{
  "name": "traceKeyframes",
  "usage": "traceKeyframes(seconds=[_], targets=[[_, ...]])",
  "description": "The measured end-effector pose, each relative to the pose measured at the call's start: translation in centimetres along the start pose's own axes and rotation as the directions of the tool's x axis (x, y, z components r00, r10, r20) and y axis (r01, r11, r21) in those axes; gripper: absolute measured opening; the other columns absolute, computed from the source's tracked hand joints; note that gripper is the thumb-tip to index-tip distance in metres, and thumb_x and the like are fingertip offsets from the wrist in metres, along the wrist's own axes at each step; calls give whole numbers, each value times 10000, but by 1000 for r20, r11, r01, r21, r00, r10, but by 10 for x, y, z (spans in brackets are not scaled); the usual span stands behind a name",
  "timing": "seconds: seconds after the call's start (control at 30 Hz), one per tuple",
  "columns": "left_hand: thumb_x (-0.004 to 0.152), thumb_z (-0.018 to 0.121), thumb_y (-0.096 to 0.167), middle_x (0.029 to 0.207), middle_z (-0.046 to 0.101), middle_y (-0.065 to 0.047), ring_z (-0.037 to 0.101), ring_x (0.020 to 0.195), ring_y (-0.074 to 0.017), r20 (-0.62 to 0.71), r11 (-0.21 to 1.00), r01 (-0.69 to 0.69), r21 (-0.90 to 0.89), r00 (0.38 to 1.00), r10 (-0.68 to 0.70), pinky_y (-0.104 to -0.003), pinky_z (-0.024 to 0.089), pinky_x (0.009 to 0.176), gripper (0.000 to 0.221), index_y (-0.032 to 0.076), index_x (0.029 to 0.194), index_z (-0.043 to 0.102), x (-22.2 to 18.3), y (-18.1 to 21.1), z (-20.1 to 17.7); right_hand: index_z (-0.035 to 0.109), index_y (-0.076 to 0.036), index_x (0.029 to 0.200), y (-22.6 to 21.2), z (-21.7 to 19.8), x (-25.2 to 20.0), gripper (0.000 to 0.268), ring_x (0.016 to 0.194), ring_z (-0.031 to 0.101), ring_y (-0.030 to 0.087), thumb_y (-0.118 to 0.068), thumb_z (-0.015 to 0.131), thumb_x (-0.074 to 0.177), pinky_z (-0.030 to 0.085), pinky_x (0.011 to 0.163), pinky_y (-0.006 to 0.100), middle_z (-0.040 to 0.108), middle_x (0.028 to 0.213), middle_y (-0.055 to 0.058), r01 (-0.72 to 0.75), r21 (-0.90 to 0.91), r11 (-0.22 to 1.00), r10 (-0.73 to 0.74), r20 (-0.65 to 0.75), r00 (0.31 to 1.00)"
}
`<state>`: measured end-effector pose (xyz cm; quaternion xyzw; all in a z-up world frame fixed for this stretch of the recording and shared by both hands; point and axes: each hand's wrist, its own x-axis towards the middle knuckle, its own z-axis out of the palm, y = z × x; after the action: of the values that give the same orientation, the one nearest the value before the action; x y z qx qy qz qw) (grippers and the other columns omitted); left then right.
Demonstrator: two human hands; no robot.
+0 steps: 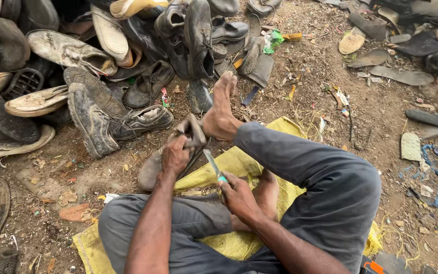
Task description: The person uses a knife to cut away the soles and inner linings of various discarded shoes, separating different components.
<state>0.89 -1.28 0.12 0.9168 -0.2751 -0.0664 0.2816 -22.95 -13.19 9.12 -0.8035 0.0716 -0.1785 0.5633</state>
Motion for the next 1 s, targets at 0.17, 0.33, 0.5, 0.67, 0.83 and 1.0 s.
traceKeyframes(seconds=[0.17,0.33,0.5,0.67,0.83,1.0], targets=[[1009,639,353,952,721,-115,707,874,-278,-112,946,189,-265,968,-224,-462,565,709,245,118,1045,576,21,41,27,558,-59,1449,-13,-4,7,474,505,476,75,-209,569,1000,387,429,262,523,648,-15,-577,204,791,585,27,811],[899,755,354,817,742,-149,706,848,-272,-83,989,-136,60,987,141,-533,407,1044,334,104,1064,608,44,59,-9,566,-75,1436,56,-21,20,456,494,483,71,-202,551,998,357,419,252,575,663,-21,-675,244,697,698,-15,716],[797,842,373,1021,720,-108,679,966,-263,456,966,-133,220,890,19,-514,363,1071,527,70,1185,655,62,84,-34,652,10,1318,131,-28,31,366,1043,726,326,-202,621,1021,536,892,406,749,1133,246,-127,-276,953,139,26,990],[895,760,299,1012,768,-112,720,892,-212,200,783,50,-619,975,95,-422,583,824,350,35,1125,762,77,50,-28,646,-77,1331,109,-22,63,391,1147,682,367,-257,587,989,503,982,396,712,1208,236,-344,-310,887,381,66,922],[912,721,180,946,804,-90,764,766,-180,160,569,120,-814,987,21,-347,632,699,239,30,1094,752,88,52,-44,630,-155,1365,65,-30,123,400,1065,725,352,-254,542,988,527,927,424,722,1167,208,-329,-323,887,390,146,909],[952,708,201,1006,798,-75,735,823,-117,-68,627,-54,-777,998,2,-271,611,725,230,30,1094,765,56,54,-40,689,-180,1292,69,-32,133,360,935,715,404,-307,531,995,546,827,504,740,1011,215,-225,-556,800,422,257,869]])
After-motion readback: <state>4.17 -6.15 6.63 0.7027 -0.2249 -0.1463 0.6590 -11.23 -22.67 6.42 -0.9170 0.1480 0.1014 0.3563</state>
